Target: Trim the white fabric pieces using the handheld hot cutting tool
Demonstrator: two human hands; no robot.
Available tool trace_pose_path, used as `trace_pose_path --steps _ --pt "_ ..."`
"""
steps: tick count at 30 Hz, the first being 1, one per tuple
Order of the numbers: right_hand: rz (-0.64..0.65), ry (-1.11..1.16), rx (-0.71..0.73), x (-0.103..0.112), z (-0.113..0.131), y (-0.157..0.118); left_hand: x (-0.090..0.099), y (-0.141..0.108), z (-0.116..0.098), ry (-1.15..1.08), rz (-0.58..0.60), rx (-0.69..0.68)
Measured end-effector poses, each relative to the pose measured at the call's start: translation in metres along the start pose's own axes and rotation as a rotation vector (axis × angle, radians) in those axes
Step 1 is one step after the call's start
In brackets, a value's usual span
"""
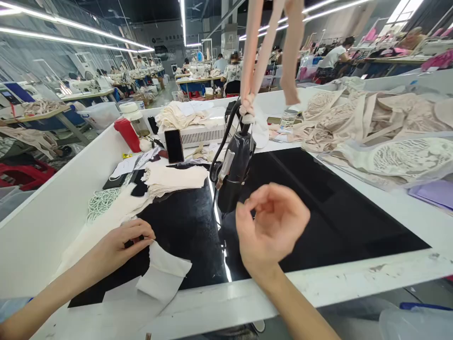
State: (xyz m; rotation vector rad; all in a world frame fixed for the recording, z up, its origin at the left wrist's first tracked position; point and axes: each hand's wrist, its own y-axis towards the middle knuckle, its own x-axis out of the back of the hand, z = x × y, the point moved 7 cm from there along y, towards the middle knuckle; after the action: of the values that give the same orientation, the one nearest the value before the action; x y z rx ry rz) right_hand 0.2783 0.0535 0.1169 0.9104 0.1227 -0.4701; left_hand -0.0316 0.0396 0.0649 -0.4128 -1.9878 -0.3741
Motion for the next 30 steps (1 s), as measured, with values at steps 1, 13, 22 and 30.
trace_pose_path --steps 1,13,22,30 --pt "0.074 0.013 0.001 -0.004 0.002 -0.007 0.005 0.002 -0.004 -0.025 -0.009 0.005" --pt "1.333 0.589 -1.082 -0.13 -0.038 -0.128 0.06 0.011 -0.065 -0.24 -0.186 -0.355" --pt "1.411 0.141 -1.145 -0.072 -0.061 -0.112 0.049 -0.035 0.004 -0.037 -0.094 -0.214" --pt "1.422 -0.765 -0.385 -0.068 -0.059 -0.108 0.014 -0.048 0.043 0.196 -0.323 0.021"
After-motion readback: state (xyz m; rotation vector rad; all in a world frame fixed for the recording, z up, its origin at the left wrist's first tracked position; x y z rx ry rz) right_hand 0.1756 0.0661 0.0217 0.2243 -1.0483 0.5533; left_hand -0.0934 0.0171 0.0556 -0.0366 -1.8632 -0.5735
